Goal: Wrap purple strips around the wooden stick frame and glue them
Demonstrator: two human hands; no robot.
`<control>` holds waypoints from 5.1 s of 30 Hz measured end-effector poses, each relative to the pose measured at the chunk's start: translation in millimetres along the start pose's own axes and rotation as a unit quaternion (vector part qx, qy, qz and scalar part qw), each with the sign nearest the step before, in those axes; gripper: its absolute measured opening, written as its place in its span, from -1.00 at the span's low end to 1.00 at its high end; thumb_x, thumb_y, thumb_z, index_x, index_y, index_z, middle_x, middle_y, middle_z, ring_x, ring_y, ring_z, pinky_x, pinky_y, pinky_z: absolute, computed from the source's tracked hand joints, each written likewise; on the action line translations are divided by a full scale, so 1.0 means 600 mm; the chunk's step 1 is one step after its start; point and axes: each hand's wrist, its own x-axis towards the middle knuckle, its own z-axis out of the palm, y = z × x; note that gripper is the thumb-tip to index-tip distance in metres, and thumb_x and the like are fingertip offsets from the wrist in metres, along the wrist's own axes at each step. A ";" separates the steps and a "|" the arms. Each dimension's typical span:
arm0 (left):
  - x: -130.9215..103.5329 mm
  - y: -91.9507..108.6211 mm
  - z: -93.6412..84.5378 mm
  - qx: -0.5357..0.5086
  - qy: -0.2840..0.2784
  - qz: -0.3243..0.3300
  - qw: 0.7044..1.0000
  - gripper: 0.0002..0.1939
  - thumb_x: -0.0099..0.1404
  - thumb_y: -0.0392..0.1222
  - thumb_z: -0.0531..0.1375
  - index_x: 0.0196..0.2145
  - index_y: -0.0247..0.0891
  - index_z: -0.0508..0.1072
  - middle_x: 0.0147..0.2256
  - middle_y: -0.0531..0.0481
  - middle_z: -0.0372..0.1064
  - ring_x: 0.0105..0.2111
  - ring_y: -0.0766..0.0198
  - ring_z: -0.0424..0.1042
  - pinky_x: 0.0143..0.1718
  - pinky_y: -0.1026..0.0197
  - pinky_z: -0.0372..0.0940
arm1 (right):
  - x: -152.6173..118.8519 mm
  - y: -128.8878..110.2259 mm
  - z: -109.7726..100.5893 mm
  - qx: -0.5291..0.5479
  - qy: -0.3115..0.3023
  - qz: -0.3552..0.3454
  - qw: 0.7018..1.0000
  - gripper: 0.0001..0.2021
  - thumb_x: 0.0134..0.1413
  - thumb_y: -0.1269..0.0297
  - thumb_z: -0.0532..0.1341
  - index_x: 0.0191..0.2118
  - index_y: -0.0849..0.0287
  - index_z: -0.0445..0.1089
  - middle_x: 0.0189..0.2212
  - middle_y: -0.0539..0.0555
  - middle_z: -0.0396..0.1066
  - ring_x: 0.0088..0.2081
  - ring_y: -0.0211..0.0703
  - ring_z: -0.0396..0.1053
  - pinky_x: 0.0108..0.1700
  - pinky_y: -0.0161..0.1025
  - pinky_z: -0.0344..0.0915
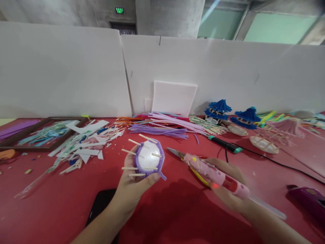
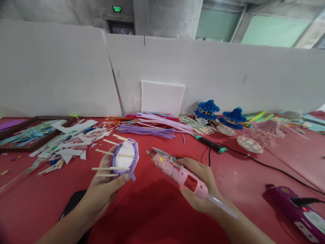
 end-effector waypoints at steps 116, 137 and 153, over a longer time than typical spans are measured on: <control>-0.017 0.001 0.007 0.021 -0.234 -0.083 0.968 0.09 -0.07 -0.34 0.40 0.26 0.07 -0.14 0.07 -0.17 0.28 0.05 0.01 0.31 -0.01 0.06 0.25 | 0.026 -0.071 0.042 0.108 -0.078 -0.043 0.990 -0.87 0.22 0.32 0.11 -0.19 0.12 0.40 -0.41 0.02 0.52 -0.39 -0.27 0.47 -0.32 -0.38 0.37; 0.008 -0.012 -0.001 0.084 -0.148 -0.065 0.983 -0.71 0.05 -0.10 0.32 -0.32 -0.25 0.36 -0.55 0.13 0.33 -0.50 0.37 0.31 -0.37 0.27 0.21 | 0.020 -0.064 0.043 0.076 0.024 0.048 0.996 -0.91 0.11 0.39 0.17 -0.28 0.13 0.41 -0.47 -0.01 0.53 -0.46 -0.27 0.51 -0.40 -0.44 0.41; 0.015 -0.017 -0.017 0.035 -0.117 -0.030 0.992 -0.33 0.03 -0.14 0.36 0.08 -0.05 0.23 0.00 -0.06 0.34 -0.06 0.21 0.36 -0.08 0.19 0.27 | 0.019 -0.063 0.051 0.097 0.018 0.067 0.993 -0.90 0.11 0.42 0.17 -0.27 0.12 0.40 -0.41 -0.01 0.53 -0.40 -0.28 0.49 -0.34 -0.44 0.39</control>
